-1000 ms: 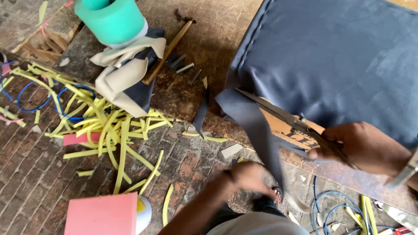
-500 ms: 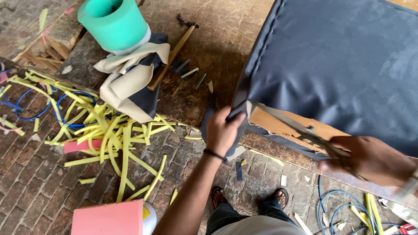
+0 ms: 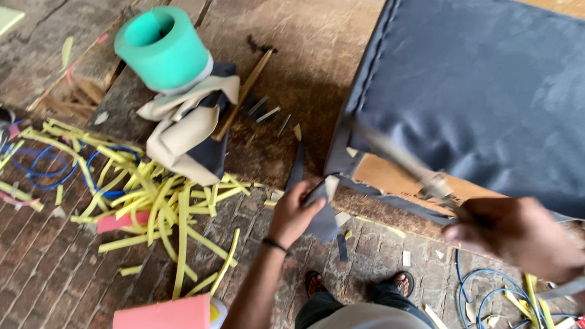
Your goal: The person covers a cardboard box with dark gray fabric. They use scissors to trim excess fabric and a pneumatic staple gun to secure the fabric to the box edges. The person repeatedly folds, staples, and trims the fabric around the box until it is fully covered.
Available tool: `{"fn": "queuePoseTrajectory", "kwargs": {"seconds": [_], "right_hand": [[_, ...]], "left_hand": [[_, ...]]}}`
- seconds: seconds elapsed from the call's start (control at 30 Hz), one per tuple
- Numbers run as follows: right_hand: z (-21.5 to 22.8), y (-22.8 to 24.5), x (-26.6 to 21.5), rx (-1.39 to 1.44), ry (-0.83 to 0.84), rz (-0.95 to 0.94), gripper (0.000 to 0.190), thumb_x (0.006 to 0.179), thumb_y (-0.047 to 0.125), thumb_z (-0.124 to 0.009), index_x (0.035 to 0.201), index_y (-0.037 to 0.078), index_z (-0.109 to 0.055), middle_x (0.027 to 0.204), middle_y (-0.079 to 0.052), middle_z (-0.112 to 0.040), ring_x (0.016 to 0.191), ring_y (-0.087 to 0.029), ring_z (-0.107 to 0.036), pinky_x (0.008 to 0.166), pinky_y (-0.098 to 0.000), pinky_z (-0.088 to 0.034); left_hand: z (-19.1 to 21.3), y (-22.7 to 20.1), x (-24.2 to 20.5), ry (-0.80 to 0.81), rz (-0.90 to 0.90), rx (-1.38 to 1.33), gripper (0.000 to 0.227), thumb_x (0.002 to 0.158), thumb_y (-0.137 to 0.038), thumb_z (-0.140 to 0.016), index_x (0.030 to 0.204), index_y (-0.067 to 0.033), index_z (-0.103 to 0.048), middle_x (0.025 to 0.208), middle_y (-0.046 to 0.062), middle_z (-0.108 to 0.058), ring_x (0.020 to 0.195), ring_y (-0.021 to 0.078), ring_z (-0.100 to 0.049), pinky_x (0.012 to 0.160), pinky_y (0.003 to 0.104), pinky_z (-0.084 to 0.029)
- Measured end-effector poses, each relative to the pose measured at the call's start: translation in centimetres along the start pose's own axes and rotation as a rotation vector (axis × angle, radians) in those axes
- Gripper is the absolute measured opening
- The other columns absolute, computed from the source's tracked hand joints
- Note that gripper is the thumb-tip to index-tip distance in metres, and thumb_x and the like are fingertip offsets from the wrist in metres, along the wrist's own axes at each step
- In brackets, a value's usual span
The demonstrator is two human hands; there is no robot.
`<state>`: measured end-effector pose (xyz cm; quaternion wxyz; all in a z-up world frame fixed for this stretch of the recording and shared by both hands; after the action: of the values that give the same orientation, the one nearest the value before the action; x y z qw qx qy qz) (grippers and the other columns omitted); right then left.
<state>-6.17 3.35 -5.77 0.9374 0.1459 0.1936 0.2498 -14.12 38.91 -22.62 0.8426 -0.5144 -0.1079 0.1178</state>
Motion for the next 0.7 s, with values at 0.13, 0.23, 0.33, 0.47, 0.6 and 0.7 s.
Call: {"fn": "queuePoseTrajectory", "kwargs": {"seconds": [0.13, 0.23, 0.33, 0.47, 0.6, 0.7], "right_hand": [[6.6, -8.4, 1.8, 0.276, -0.202, -0.319, 0.034, 0.086, 0.05, -0.078, 0.098, 0.018, -0.08, 0.062, -0.008, -0.06, 0.05, -0.021, -0.058, 0.042, -0.0372, -0.051], [12.1, -12.1, 7.4, 0.142, -0.242, -0.377, 0.062, 0.09, 0.06, -0.076, 0.079, 0.0, -0.067, 0.059, -0.013, -0.06, 0.054, -0.026, -0.057, 0.052, -0.0417, -0.046], [14.5, -13.0, 10.1, -0.095, -0.321, -0.544, 0.067, 0.089, 0.07, -0.071, 0.077, 0.004, -0.073, 0.071, -0.012, -0.068, 0.065, -0.033, -0.07, 0.067, -0.0448, -0.053], [15.9, -6.4, 6.6, -0.212, -0.785, -0.066, 0.037, 0.089, 0.042, -0.079, 0.1, 0.007, -0.078, 0.096, -0.019, -0.072, 0.084, -0.04, -0.069, 0.074, -0.045, -0.054], [10.6, -7.4, -6.7, 0.286, -1.148, -0.163, 0.026, 0.099, 0.024, -0.076, 0.106, -0.001, -0.073, 0.099, -0.017, -0.073, 0.088, -0.03, -0.07, 0.078, -0.0382, -0.054], [3.1, -10.8, -10.4, 1.047, -1.124, -0.468, 0.032, 0.104, 0.033, -0.064, 0.107, 0.001, -0.068, 0.093, -0.012, -0.072, 0.071, -0.019, -0.068, 0.062, -0.0318, -0.054]], "left_hand": [[3.0, -0.7, 0.8, -0.079, 0.045, 0.014, 0.063, 0.091, -0.039, -0.075, 0.139, -0.0035, -0.054, 0.137, 0.019, -0.057, 0.125, 0.0306, -0.055, 0.099, 0.049, -0.046], [4.3, -7.5, 2.4, -0.151, -0.164, 0.008, 0.041, 0.091, -0.038, -0.071, 0.12, -0.0096, -0.072, 0.121, 0.011, -0.074, 0.115, 0.025, -0.068, 0.096, 0.044, -0.055], [3.3, -16.2, 3.6, -0.089, -0.377, -0.065, 0.032, 0.095, -0.032, -0.069, 0.118, -0.01, -0.071, 0.108, 0.007, -0.079, 0.103, 0.0203, -0.075, 0.088, 0.038, -0.057], [0.1, -26.6, 4.3, 0.079, -0.768, -0.017, 0.018, 0.101, -0.023, -0.066, 0.113, -0.0103, -0.073, 0.106, 0.006, -0.077, 0.098, 0.0201, -0.075, 0.086, 0.034, -0.059], [-3.7, -32.3, 5.7, 0.343, -0.852, 0.064, 0.016, 0.099, -0.022, -0.066, 0.101, -0.01, -0.077, 0.097, 0.006, -0.08, 0.088, 0.0201, -0.077, 0.078, 0.034, -0.059], [-9.2, -36.9, 7.7, 0.55, -1.003, 0.015, 0.027, 0.105, -0.025, -0.059, 0.12, -0.0073, -0.073, 0.118, 0.011, -0.077, 0.107, 0.0224, -0.075, 0.094, 0.034, -0.059]]}}
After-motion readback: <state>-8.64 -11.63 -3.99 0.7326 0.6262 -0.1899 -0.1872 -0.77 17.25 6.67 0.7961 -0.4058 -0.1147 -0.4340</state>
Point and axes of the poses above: each hand's wrist, its own x-axis towards the middle knuckle, its own z-axis out of the back of the hand, y = z × x, the point moved 6 cm from there along x, towards the middle knuckle
